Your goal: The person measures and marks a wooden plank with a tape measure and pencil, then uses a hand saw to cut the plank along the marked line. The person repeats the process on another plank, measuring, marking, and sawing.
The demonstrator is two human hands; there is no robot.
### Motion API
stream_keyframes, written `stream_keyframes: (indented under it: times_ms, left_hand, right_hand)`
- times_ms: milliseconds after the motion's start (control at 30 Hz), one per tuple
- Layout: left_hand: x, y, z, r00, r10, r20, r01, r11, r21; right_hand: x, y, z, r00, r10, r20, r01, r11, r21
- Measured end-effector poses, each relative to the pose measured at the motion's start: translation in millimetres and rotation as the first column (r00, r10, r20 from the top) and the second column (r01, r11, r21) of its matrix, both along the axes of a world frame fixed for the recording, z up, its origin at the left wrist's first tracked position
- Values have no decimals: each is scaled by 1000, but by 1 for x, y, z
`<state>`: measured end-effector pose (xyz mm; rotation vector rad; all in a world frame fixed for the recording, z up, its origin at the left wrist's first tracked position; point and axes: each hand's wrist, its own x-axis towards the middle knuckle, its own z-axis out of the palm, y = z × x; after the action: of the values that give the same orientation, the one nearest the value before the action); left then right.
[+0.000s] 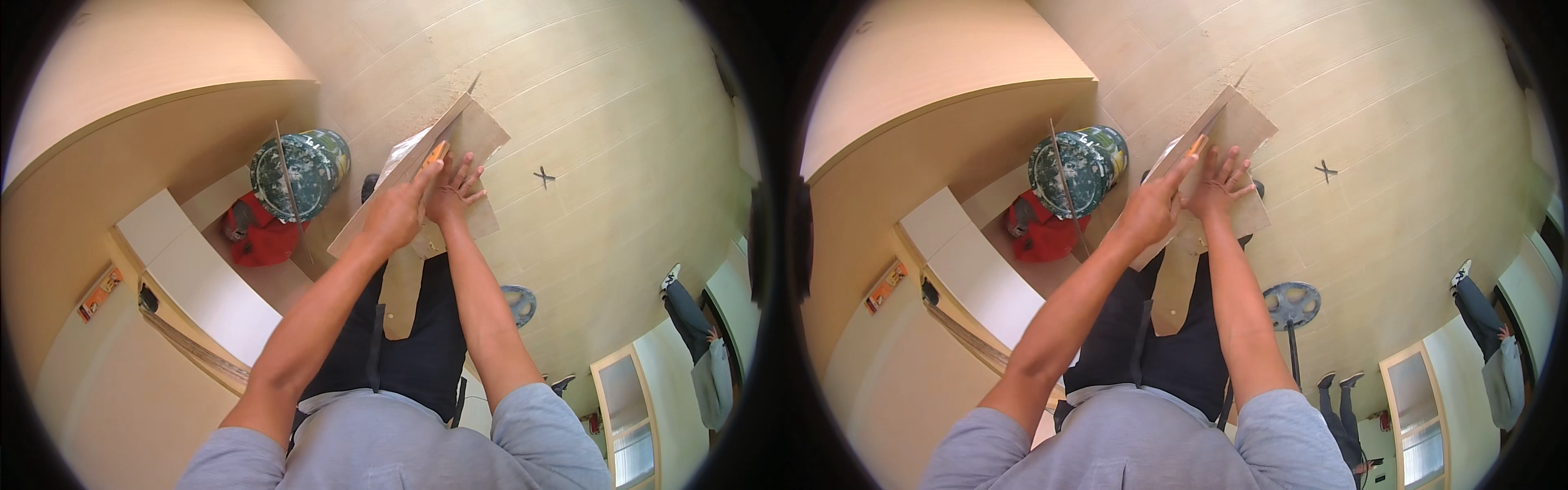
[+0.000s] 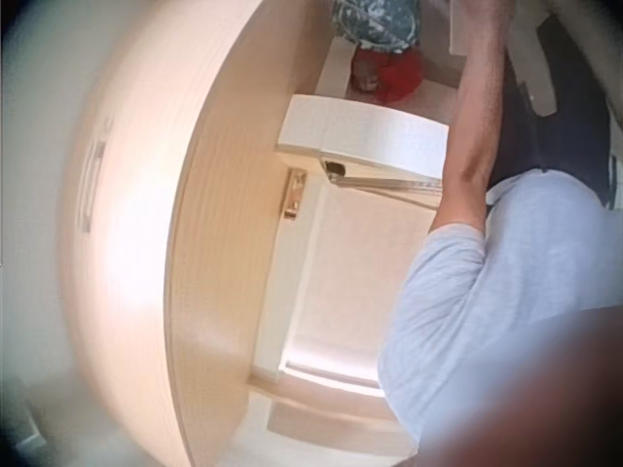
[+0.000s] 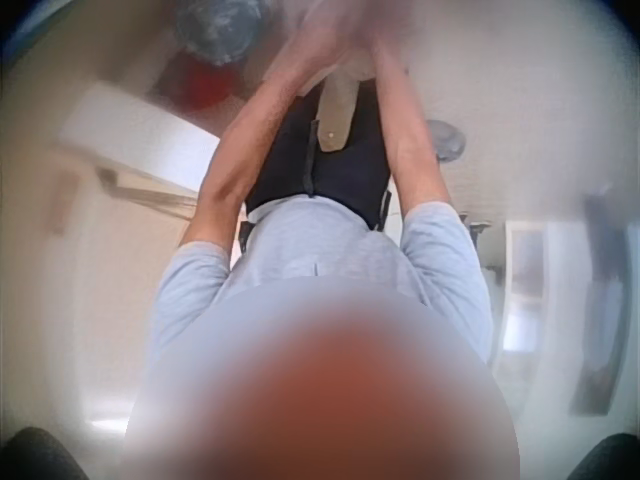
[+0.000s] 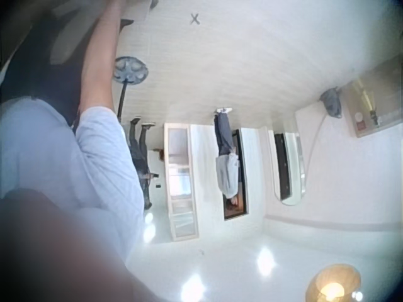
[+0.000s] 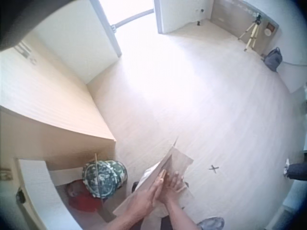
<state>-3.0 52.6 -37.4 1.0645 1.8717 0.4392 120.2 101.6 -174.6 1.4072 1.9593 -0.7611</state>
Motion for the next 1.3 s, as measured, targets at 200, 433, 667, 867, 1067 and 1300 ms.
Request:
stream_keyframes:
  times_ms: [200, 433, 667, 867, 1067, 1300]
  left_hand:
    - [-6, -77, 192, 999, -46, 24, 52, 941, -333]
    - [-16, -25, 66, 999, 44, 9, -42, 991, -129]
    - [1, -38, 48, 994, 108, -18, -108, 994, 11]
    - [-4, -20, 40, 997, 80, 1, -80, 993, -87]
    - [-6, -31, 174, 1000, 24, 14, -20, 980, -197]
    - [-13, -25, 162, 997, -78, -14, 67, 932, -357]
  right_hand:
    - [1, 2, 3, 998, -17, -55, 14, 999, -47]
    - [-1, 12, 18, 1000, -28, -10, 27, 997, -73]
    - [1, 8, 20, 992, -15, -127, 17, 1000, 16]
    - [0, 11, 9, 997, -33, -63, 31, 999, -37]
    - [-7, 11, 7, 1000, -24, -10, 23, 999, -45]
    - [-2, 13, -2, 999, -24, -34, 23, 999, -28]
